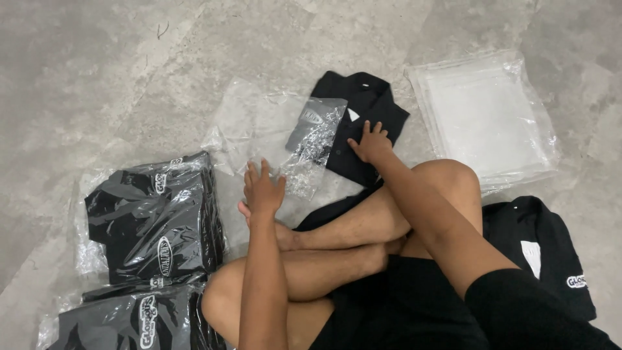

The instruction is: The person sits on the floor and folds a black shirt, then places it into a clear plastic bag. They seal the bag and set it aside, repeating the process with another shirt.

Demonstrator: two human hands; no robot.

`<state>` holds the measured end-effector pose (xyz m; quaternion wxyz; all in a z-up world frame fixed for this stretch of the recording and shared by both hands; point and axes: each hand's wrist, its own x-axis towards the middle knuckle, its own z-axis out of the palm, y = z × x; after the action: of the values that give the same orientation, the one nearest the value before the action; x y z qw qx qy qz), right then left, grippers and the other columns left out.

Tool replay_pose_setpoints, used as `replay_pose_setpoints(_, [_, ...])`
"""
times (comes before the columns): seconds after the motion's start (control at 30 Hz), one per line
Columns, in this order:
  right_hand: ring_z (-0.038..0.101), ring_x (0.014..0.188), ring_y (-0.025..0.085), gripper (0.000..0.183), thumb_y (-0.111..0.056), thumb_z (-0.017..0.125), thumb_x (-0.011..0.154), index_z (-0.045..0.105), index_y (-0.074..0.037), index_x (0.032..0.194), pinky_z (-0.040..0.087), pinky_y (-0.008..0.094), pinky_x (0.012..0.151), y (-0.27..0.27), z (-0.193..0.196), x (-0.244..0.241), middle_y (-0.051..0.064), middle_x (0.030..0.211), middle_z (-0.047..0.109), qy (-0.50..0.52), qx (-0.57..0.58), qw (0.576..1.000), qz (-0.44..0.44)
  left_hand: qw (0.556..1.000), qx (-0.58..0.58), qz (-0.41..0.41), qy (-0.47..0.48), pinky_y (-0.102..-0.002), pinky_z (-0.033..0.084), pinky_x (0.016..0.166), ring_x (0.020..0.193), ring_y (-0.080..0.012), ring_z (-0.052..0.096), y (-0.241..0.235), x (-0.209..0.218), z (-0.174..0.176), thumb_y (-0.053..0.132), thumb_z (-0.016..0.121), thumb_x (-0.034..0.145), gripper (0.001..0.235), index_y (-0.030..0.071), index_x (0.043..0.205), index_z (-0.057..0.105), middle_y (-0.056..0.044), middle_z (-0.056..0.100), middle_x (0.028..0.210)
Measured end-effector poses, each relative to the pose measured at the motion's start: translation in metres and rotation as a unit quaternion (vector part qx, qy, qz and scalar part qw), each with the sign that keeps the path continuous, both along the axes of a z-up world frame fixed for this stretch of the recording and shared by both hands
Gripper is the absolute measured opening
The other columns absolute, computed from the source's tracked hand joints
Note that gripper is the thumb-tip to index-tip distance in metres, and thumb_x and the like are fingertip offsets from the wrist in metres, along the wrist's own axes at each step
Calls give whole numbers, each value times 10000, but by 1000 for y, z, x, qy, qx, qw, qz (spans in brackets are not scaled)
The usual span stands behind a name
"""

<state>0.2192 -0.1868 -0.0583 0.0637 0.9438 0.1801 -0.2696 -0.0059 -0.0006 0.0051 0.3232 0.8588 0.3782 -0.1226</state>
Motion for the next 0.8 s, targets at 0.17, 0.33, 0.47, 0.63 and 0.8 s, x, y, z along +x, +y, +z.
replay_pose_setpoints(0.17, [418, 1210, 415, 802, -554, 504, 814, 294, -56, 1407, 455, 507, 886, -13, 6, 29, 266, 1346, 359, -41, 12, 999, 33, 1000, -15, -23, -10, -500, 142, 1096, 1395, -340, 90, 0, 5, 14, 395, 457, 895, 625, 132, 1434, 281, -174, 105, 1514])
replay_pose_setpoints(0.33, [195, 1381, 316, 873, -636, 565, 726, 215, -298, 1450, 269, 467, 1082, -1, 59, 10, 88, 1512, 176, -58, -34, 962, 265, 999, 1, -30, 21, -505, 199, 1075, 1382, -337, 130, 7, 7, -14, 429, 480, 879, 636, 162, 1426, 296, -167, 125, 1506])
replay_pose_setpoints(0.47, [317, 1302, 362, 888, -722, 447, 754, 113, -305, 1464, 420, 457, 971, 8, 41, 7, 123, 1513, 134, -22, -71, 971, 228, 997, 1, -34, 63, -486, 282, 1040, 1346, -314, 199, 5, 9, -35, 494, 463, 862, 659, 184, 1420, 301, -156, 154, 1486])
replay_pose_setpoints(0.63, [505, 1141, 378, 885, -731, 320, 805, 89, -203, 1477, 533, 427, 827, 27, 36, 1, 223, 1441, 251, -79, -86, 972, 205, 997, 13, -53, 47, -475, 297, 1023, 1317, -299, 245, -1, 19, -24, 482, 459, 871, 604, 181, 1388, 373, -140, 252, 1441])
replay_pose_setpoints(0.8, [634, 932, 349, 889, -738, 297, 813, 221, -113, 1441, 551, 410, 721, 31, 47, -5, 269, 1304, 376, -56, -71, 987, 131, 997, 8, -70, 42, -510, 290, 1023, 1340, -326, 226, 2, 13, -30, 491, 493, 847, 663, 153, 1398, 347, -171, 195, 1477])
